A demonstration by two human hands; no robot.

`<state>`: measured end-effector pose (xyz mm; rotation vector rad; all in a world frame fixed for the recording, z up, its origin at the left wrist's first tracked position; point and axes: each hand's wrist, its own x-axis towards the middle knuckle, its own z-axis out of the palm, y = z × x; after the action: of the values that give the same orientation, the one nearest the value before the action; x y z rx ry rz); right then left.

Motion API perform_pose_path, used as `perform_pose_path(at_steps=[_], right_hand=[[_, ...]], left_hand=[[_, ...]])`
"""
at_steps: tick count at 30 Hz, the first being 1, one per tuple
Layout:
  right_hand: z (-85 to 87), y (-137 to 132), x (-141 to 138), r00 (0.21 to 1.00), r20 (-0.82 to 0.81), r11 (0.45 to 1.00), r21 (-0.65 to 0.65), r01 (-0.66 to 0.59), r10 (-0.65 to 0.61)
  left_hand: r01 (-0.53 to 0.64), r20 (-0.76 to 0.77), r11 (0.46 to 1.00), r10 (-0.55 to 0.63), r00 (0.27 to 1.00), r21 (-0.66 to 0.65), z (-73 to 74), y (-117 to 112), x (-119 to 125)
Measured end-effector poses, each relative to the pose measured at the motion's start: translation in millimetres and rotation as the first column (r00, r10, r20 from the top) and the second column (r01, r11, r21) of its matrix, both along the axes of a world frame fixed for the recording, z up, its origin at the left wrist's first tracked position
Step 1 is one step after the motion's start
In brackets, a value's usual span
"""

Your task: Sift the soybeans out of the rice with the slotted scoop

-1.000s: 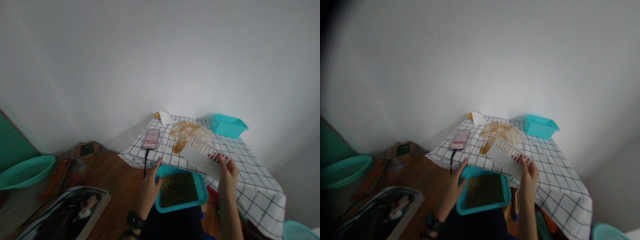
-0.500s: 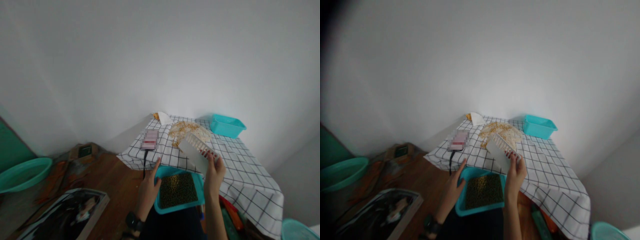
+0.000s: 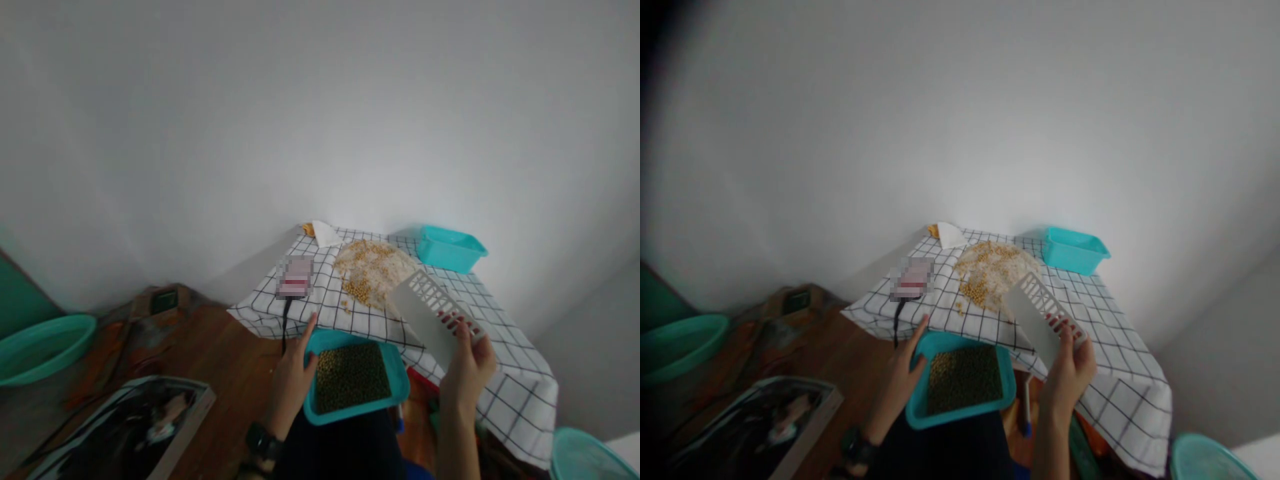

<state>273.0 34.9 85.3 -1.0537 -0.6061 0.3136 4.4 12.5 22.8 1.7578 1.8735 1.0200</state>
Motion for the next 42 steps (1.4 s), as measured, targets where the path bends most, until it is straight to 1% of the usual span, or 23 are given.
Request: perform_pose_path(at_steps=[4,7,10,13,15,19,23,28,32,35,39,40,42], right_hand=[[-10.6,-27,16,0.990,-0.085,0.994,0.018,0.111,-0.109],[-10.9,-40,23,0.990,-0.100,0.995,0.014,0.099,-0.097],[-8.2,-44,24,0.997,-0.004,0.996,-0.040,0.083,-0.083],[-5.4,-44,21,0.985,0.144,0.985,-0.123,0.118,-0.100],[-3.0,-46,15,0.974,0.207,0.980,-0.155,0.124,-0.090],[4.9,-50,1,0.963,0.266,0.975,-0.201,0.096,-0.040],[12.2,-52,-10,0.959,0.282,0.973,-0.221,0.064,0.001],[12.2,-51,-18,0.957,0.277,0.976,-0.214,-0.027,0.087],[14.0,-52,-25,0.952,0.288,0.978,-0.206,-0.045,0.105],[17.7,-55,-28,0.946,0.285,0.969,-0.227,-0.092,0.156],[18.1,-58,-25,0.939,0.198,0.944,-0.233,-0.233,0.281],[17.0,-59,-23,0.945,0.165,0.944,-0.222,-0.245,0.284],[14.2,-59,-17,0.965,0.113,0.957,-0.199,-0.210,0.235]], left_hand=[[0.011,0.021,1.000,-0.011,1.000,0.016,-0.8,0,0],[0.012,0.029,1.000,-0.013,0.999,0.028,-2.5,1,-1],[0.026,0.041,0.998,-0.028,0.999,0.051,-5.0,3,-1],[0.019,0.042,0.998,-0.021,0.999,0.052,-6.4,4,-1],[0.019,0.038,0.998,-0.021,0.999,0.053,-6.0,4,-1],[0.023,0.031,0.999,-0.024,0.999,0.033,-3.3,4,-1],[0.024,0.025,0.999,-0.025,0.999,0.027,-2.8,4,-2],[0.027,0.038,1.000,-0.028,0.999,0.012,-1.3,3,-2],[0.020,0.035,1.000,-0.020,0.999,-0.012,3.3,1,0],[0.020,0.030,0.999,-0.019,0.999,-0.029,5.2,1,1],[0.018,0.024,1.000,-0.017,1.000,-0.020,3.2,1,1],[0.016,0.020,1.000,-0.016,1.000,-0.014,2.3,2,0],[0.014,0.017,1.000,-0.014,1.000,-0.008,0.7,2,0]])
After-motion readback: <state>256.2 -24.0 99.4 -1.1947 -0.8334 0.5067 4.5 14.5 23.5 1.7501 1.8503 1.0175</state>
